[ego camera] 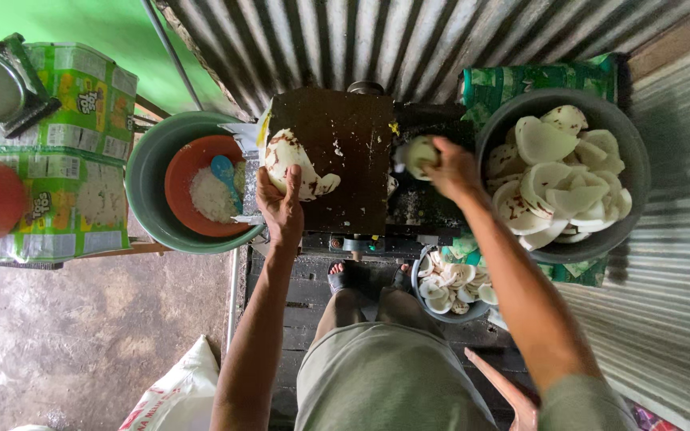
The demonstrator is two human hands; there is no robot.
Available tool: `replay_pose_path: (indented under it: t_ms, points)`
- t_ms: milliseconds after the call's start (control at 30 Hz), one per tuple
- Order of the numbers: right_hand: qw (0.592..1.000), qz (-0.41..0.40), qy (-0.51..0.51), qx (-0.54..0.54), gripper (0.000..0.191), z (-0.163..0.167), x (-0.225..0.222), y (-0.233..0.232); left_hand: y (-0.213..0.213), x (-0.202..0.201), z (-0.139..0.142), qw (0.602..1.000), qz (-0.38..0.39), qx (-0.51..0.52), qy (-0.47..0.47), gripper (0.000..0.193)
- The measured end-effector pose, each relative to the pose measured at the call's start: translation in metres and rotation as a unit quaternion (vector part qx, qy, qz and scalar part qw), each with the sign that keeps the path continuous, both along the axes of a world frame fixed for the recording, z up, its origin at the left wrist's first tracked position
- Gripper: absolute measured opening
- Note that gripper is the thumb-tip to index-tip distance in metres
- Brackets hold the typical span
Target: The person holds coconut halves against a rotating grater to shred the flesh, letting the grated coconut fall into a container, then places the grated coconut into a bowl and picks up the next coconut half from a large basin.
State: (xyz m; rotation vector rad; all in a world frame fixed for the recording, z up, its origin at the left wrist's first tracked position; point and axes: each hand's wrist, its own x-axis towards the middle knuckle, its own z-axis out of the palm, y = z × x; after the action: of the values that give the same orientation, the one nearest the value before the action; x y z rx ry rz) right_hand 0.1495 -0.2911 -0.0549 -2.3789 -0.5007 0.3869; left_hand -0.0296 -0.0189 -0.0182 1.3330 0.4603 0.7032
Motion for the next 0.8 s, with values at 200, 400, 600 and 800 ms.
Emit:
replay_pose_path:
  t_ms: [200,400,600,800]
  points:
    - [0.992,0.035,0.064,-0.102,0.063,0.021,-0.041,-0.052,-0.001,-0.001,0.000,0.999,0.008,0.029,0.017,0.039]
    - [0.989,0.028,0.045,-0.135,0.063,0.007,-0.059,-0.023,0.002,0.001,-0.002,0.999,0.008,0.034,0.025,0.038]
    - [0.987,0.003,0.005,-0.159,0.056,0.004,-0.061,-0.012,0.003,0.001,-0.003,0.998,0.009,0.053,0.025,0.037]
    - [0.989,-0.026,0.052,-0.135,0.055,0.012,-0.064,-0.003,0.004,-0.001,-0.004,0.998,0.001,0.058,0.018,0.036]
